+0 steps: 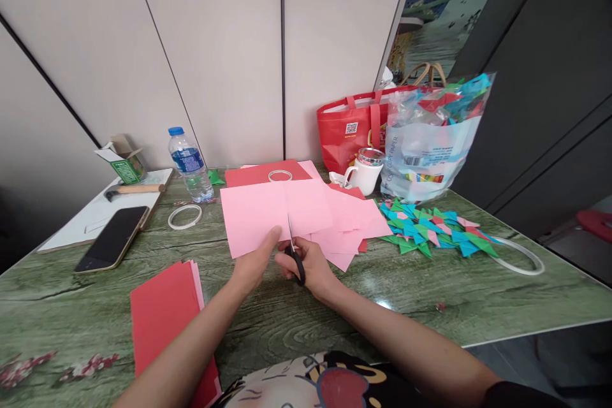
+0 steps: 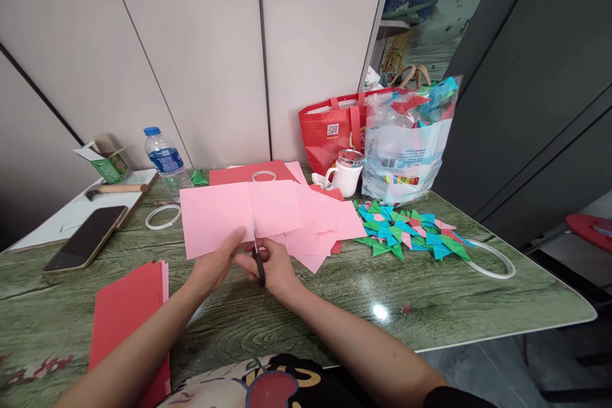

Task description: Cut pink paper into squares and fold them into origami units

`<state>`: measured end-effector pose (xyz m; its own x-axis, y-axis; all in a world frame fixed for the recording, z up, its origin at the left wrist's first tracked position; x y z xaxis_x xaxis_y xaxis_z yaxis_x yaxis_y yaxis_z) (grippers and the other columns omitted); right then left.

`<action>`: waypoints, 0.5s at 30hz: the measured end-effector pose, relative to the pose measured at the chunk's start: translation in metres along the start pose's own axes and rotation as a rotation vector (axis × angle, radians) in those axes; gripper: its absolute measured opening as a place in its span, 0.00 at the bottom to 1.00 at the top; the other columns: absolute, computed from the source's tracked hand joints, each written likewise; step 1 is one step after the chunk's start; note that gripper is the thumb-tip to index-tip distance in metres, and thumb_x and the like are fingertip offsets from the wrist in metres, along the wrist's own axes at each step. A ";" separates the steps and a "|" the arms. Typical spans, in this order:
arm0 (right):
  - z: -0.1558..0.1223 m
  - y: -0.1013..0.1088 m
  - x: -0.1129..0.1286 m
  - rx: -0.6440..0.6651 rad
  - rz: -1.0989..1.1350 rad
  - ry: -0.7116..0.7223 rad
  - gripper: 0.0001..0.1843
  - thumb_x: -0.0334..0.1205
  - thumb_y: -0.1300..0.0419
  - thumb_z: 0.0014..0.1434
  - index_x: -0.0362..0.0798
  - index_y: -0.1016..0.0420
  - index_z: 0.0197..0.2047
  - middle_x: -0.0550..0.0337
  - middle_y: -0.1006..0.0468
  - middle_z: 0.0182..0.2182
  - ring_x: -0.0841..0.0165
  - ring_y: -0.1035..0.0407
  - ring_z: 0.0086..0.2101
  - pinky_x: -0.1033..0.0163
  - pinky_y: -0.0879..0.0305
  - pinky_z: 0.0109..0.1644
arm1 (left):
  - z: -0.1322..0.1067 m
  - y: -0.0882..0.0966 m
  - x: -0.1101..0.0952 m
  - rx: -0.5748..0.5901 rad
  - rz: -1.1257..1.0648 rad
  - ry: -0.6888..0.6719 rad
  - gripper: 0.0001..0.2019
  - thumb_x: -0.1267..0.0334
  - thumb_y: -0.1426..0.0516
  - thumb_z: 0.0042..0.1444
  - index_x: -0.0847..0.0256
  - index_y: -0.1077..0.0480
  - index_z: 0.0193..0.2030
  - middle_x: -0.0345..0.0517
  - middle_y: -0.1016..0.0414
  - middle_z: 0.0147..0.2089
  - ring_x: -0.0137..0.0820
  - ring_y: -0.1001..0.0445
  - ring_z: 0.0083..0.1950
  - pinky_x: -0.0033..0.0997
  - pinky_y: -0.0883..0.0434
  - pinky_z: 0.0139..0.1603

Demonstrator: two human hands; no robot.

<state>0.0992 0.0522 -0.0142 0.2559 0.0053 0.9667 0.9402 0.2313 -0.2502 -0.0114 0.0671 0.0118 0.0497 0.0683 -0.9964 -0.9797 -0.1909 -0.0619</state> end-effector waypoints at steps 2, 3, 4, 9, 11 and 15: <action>0.000 0.000 0.000 -0.008 -0.009 -0.006 0.15 0.44 0.35 0.43 0.45 0.34 0.31 0.70 0.36 0.14 0.77 0.43 0.15 0.71 0.48 0.19 | 0.001 0.001 0.003 -0.003 0.004 0.010 0.23 0.55 0.40 0.43 0.63 0.33 0.46 0.53 0.30 0.49 0.37 0.31 0.49 0.38 0.37 0.54; 0.000 0.000 -0.001 -0.010 -0.013 -0.010 0.15 0.45 0.35 0.43 0.45 0.34 0.30 0.71 0.36 0.13 0.77 0.43 0.14 0.70 0.48 0.19 | 0.002 0.002 0.005 -0.008 0.006 0.016 0.23 0.55 0.39 0.43 0.63 0.33 0.45 0.53 0.30 0.49 0.37 0.31 0.49 0.38 0.37 0.54; 0.000 0.000 -0.001 -0.009 -0.016 -0.012 0.15 0.45 0.36 0.43 0.45 0.34 0.30 0.71 0.36 0.13 0.78 0.43 0.14 0.70 0.47 0.19 | 0.003 0.003 0.007 -0.013 0.006 0.019 0.23 0.54 0.39 0.42 0.63 0.32 0.45 0.53 0.30 0.49 0.37 0.31 0.49 0.38 0.37 0.54; 0.000 0.000 0.001 -0.001 -0.031 -0.017 0.15 0.46 0.36 0.44 0.45 0.34 0.29 0.71 0.36 0.12 0.77 0.43 0.14 0.70 0.46 0.19 | 0.003 0.003 0.007 -0.010 -0.027 0.010 0.22 0.54 0.39 0.42 0.63 0.31 0.43 0.52 0.28 0.48 0.36 0.29 0.47 0.38 0.36 0.53; -0.001 0.000 0.002 0.001 -0.041 -0.026 0.15 0.47 0.37 0.45 0.45 0.34 0.29 0.71 0.36 0.11 0.77 0.42 0.14 0.71 0.47 0.18 | 0.002 0.002 0.005 -0.015 -0.030 0.014 0.22 0.55 0.39 0.42 0.64 0.31 0.43 0.52 0.28 0.47 0.36 0.29 0.47 0.38 0.35 0.52; -0.001 -0.002 0.003 -0.001 -0.033 -0.034 0.16 0.48 0.37 0.44 0.44 0.34 0.28 0.69 0.34 0.12 0.77 0.42 0.14 0.71 0.46 0.18 | 0.000 0.002 0.000 -0.030 -0.024 -0.002 0.22 0.56 0.39 0.41 0.64 0.31 0.44 0.52 0.27 0.44 0.37 0.28 0.45 0.38 0.35 0.51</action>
<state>0.0985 0.0509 -0.0114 0.2174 0.0306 0.9756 0.9481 0.2311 -0.2185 -0.0132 0.0670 0.0116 0.0731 0.0751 -0.9945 -0.9720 -0.2181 -0.0879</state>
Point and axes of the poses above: each hand's wrist, its own z-axis towards the middle knuckle, its own y-axis out of the back of the hand, x = y × z, the point moved 8 cm from there along z, towards the middle knuckle
